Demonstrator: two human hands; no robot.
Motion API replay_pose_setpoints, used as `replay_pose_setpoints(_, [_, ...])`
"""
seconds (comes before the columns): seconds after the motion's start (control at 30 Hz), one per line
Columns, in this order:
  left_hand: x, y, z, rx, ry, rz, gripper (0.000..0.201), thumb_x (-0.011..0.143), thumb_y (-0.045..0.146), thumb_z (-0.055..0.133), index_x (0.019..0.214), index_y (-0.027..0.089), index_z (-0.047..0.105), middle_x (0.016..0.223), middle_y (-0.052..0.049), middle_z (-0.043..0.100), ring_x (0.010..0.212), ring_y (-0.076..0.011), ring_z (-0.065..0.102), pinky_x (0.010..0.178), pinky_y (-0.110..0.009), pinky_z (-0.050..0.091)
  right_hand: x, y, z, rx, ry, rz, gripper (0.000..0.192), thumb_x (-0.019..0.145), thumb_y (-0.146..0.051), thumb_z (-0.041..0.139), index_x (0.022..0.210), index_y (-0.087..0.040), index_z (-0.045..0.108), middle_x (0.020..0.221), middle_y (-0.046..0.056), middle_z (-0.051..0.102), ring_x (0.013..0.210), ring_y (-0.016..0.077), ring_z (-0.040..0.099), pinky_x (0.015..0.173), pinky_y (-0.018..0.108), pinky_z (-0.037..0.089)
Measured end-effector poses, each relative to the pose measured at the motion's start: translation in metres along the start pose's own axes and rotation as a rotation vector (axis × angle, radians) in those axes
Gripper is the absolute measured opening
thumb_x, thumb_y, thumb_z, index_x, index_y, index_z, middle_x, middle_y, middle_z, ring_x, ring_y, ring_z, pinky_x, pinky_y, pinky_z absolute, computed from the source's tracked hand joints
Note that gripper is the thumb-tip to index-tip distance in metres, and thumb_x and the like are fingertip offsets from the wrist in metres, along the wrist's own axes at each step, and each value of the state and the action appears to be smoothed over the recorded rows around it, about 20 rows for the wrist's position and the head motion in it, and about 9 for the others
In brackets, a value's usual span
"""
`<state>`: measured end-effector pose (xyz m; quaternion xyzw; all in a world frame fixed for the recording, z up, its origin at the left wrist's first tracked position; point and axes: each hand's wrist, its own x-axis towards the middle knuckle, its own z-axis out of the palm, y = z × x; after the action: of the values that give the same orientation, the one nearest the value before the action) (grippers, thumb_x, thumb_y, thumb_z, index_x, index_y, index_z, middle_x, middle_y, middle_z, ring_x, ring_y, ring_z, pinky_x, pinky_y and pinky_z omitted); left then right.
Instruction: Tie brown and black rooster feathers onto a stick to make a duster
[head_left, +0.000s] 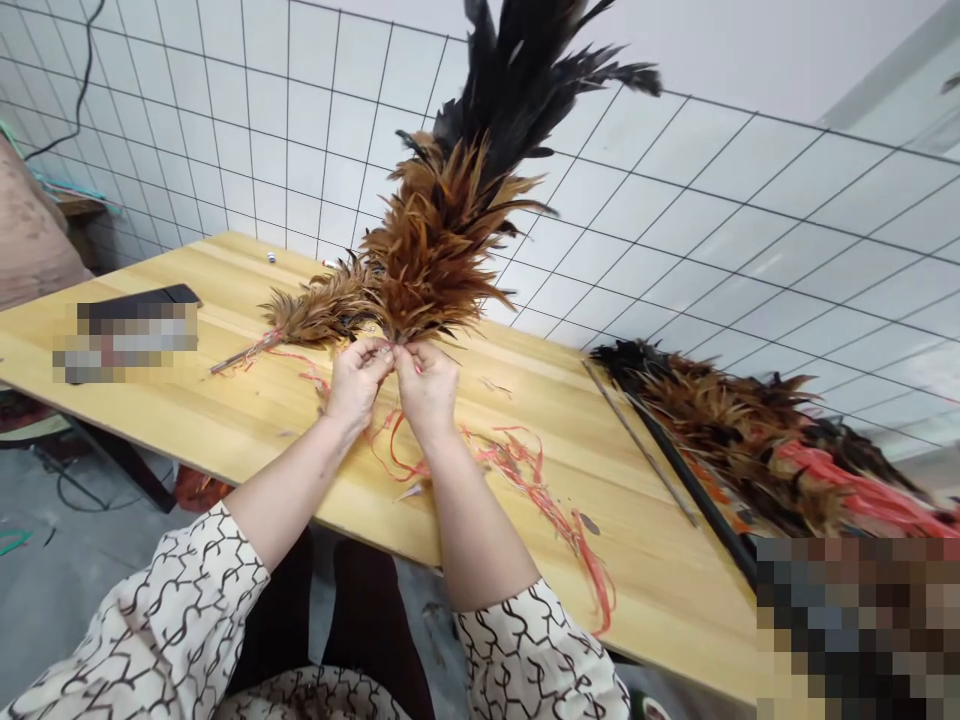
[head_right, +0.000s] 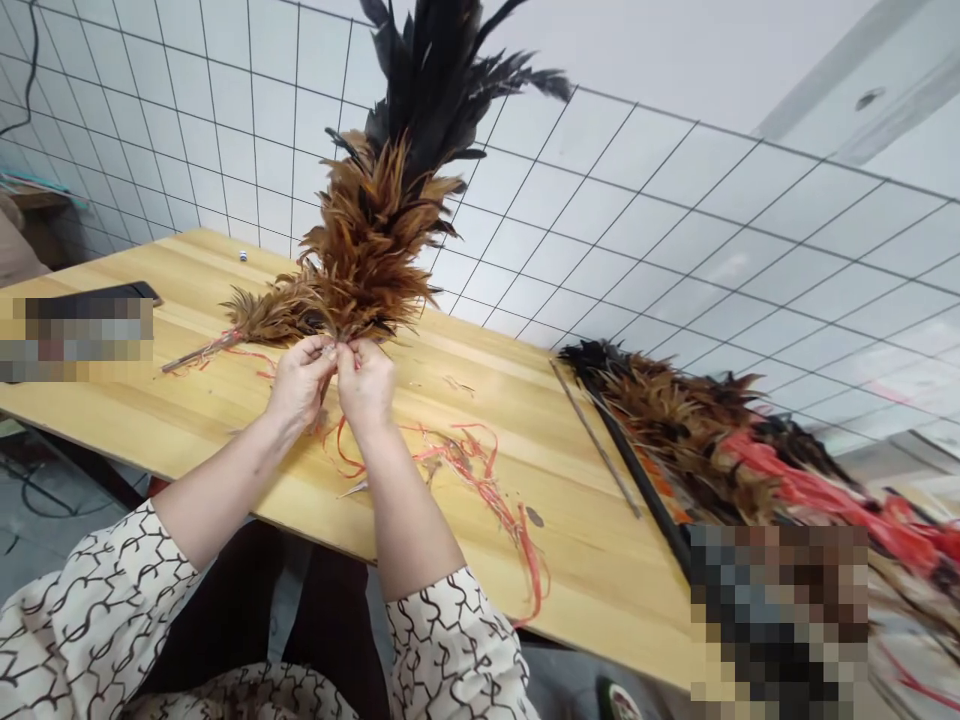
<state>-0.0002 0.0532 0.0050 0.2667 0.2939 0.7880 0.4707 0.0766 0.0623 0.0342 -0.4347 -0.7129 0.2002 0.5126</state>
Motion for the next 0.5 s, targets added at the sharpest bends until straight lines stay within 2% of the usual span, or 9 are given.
replay_pose_setpoints(0.17, [0.0010,-0.0042,0.0005,0.182,0.031,0.163,0.018,0.057,0.020,0.070,0.067,0.017,0.056,0.060,0.005,0.054,0.056,-0.0071,0.048,0.058,-0.020,0.040,0.0025,-0.0006,-0.0020,0.051,-0.031,0.070,0.023,0.071,-0.032,0.054,0.053,-0.019,0.049,0.046,-0.004,0.044,0.046,0.0092,0.039,0.049,0.023,0.034])
replay_pose_setpoints(0.33, [-0.0015,-0.0060,-0.0005,0.419,0.037,0.372,0.009,0.068,0.019,0.063,0.069,0.018,0.055,0.063,0.003,0.054,0.058,-0.0091,0.049,0.060,-0.022,0.041,0.0043,0.0035,-0.0016,0.160,-0.077,0.083,0.015,0.067,-0.032,0.057,0.062,-0.017,0.057,0.055,-0.001,0.055,0.055,0.0119,0.048,0.056,0.025,0.041])
replay_pose_setpoints(0.5, [-0.0071,-0.0038,0.0000,0.537,-0.045,0.476,0.008,0.072,0.022,0.063,0.075,0.019,0.056,0.068,0.001,0.056,0.062,-0.0108,0.052,0.063,-0.024,0.043,0.0083,0.0050,-0.0055,0.192,-0.091,0.132,0.013,0.066,-0.029,0.055,0.066,-0.017,0.059,0.056,-0.001,0.057,0.054,0.0119,0.049,0.054,0.024,0.040])
